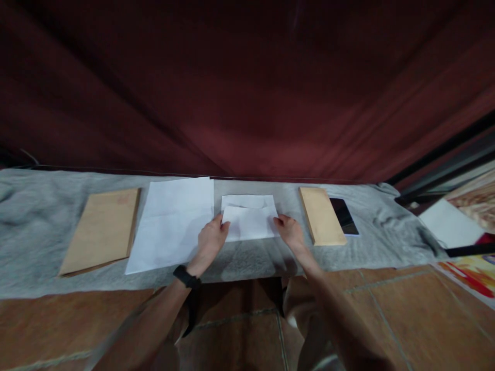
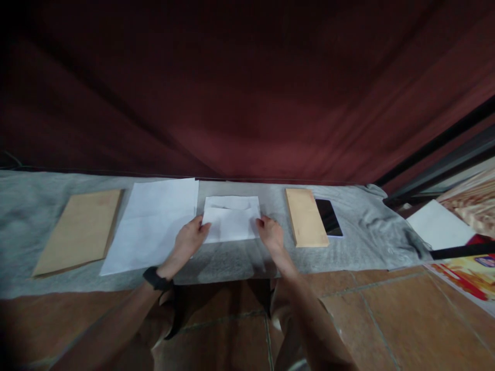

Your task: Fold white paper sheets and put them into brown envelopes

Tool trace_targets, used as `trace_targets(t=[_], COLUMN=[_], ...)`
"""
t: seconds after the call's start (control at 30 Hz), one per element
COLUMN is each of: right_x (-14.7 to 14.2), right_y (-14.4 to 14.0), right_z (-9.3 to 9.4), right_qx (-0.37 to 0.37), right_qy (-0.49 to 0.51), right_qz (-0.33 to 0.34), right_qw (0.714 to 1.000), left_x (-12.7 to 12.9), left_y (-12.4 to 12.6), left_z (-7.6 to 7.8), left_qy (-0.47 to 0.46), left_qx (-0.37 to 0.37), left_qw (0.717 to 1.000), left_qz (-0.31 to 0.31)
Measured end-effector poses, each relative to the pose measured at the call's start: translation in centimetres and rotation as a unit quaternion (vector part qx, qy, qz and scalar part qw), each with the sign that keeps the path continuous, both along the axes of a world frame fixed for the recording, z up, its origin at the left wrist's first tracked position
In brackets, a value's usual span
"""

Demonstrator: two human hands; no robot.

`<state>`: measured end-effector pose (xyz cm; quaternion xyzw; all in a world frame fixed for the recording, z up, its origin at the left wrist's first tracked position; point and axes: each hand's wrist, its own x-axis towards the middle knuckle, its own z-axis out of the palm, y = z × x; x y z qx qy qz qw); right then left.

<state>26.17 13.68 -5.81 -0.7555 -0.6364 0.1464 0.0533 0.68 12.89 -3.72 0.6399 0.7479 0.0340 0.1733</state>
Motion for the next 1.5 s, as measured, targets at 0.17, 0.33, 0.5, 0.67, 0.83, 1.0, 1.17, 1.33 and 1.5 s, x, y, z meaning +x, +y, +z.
trace_targets(t=[0.17,0.33,0.5,0.67,0.83,1.0,1.17,1.33,1.5], right_x=[-0.9,-1.7,-2.2,-2.4,-2.7,-2.8,-2.9,-3.0,-3.1], right_y=[0.4,0.7,0.8,1.0,1.5,1.7,2.0,2.2,2.3], right_z=[0.3,0.4,0.5,0.3,0.0,-0.2,-0.5,-1.0,-1.2], right_qx=[-0.002,0.006,0.028,0.029,0.036,0.051,0.075,0.100,0.107], right_qy=[-0.027,-0.052,-0.056,-0.062,-0.071,-0.078,-0.064,-0.066,-0.085], right_qz=[-0.020,-0.039,-0.042,-0.052,-0.067,-0.068,-0.076,-0.072,-0.060], right_qw=[0.999,0.998,0.997,0.996,0.995,0.993,0.992,0.990,0.989], left_x=[0.3,-0.8,-2.0,-2.4,-2.1,-1.1,-0.3,-0.2,0.2], left_y=[0.4,1.3,1.9,2.3,2.6,2.5,2.4,2.5,2.5], left_z=[0.3,-0.8,-2.6,-3.5,-3.1,-1.6,-0.6,-0.5,-0.1], left_qy=[0.008,-0.100,-0.287,-0.381,-0.249,-0.129,-0.085,-0.072,-0.083], left_qx=[-0.001,0.051,0.086,0.055,0.045,0.042,0.020,0.008,0.007], left_qw=[1.000,0.993,0.954,0.923,0.967,0.990,0.995,0.996,0.993], left_qz=[0.014,0.031,0.033,0.014,0.029,0.029,0.044,0.050,0.078])
